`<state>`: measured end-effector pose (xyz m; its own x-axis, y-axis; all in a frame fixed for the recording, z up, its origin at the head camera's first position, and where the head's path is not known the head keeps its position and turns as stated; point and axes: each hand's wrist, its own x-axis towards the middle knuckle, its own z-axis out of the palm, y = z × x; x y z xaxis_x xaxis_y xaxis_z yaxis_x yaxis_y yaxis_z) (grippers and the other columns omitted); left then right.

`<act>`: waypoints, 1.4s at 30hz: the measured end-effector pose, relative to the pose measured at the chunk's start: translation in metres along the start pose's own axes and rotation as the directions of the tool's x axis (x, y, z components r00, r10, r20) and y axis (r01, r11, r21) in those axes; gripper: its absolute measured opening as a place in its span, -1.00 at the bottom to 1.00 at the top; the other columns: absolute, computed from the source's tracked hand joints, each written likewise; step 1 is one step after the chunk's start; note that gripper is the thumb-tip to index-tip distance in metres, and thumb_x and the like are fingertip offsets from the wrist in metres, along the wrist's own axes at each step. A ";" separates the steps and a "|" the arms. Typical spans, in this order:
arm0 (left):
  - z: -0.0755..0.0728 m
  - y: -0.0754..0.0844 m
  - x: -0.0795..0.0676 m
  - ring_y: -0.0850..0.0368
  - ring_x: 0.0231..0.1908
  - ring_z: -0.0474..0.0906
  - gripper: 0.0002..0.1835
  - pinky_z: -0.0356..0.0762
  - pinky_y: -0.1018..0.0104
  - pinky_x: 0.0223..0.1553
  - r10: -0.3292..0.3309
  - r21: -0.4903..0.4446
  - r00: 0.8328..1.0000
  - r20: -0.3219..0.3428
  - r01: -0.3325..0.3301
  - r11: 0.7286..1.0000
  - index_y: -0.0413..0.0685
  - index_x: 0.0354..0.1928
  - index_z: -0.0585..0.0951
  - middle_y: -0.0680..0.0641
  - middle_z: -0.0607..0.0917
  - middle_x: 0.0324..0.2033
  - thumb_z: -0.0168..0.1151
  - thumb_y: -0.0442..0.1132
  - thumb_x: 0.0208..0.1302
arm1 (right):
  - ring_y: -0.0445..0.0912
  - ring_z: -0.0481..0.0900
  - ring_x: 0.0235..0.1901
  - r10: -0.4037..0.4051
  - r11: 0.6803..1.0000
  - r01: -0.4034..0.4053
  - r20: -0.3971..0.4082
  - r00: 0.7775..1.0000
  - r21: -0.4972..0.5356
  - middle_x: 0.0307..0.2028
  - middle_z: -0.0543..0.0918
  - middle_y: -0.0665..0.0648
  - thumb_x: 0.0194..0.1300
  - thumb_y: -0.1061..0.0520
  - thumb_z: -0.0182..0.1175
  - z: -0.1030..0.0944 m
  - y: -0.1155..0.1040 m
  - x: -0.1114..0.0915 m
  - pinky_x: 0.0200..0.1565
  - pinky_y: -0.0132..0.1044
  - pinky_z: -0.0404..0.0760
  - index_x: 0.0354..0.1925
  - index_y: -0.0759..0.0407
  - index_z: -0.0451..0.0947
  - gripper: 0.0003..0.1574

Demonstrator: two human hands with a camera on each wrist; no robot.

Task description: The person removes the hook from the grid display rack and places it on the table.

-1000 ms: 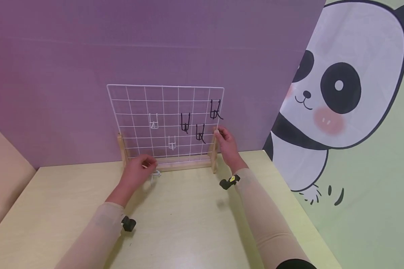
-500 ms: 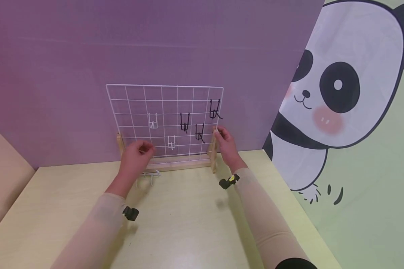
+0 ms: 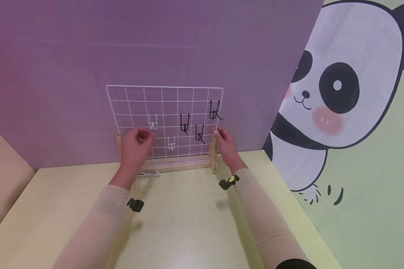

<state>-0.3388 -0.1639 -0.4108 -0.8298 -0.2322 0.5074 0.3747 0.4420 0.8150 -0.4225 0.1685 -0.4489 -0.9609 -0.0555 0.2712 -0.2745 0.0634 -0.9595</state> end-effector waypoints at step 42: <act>0.009 0.009 0.014 0.37 -0.34 0.56 -0.95 0.52 0.60 -0.26 0.257 -0.045 0.952 -0.165 -0.268 0.962 -0.39 -0.20 0.78 -0.26 0.81 -0.26 0.48 -0.49 0.38 | 0.11 0.41 0.53 0.004 1.000 -0.004 0.003 1.000 0.012 0.41 0.58 0.19 0.78 -0.07 0.10 0.001 0.001 -0.001 0.62 0.16 0.26 0.45 0.14 0.51 -0.51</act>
<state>-0.3511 -0.1556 -0.3991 -0.6252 -0.2507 0.7391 0.6016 0.4484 0.6610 -0.4220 0.1681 -0.4496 -0.9618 -0.0586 0.2675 -0.2705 0.0517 -0.9613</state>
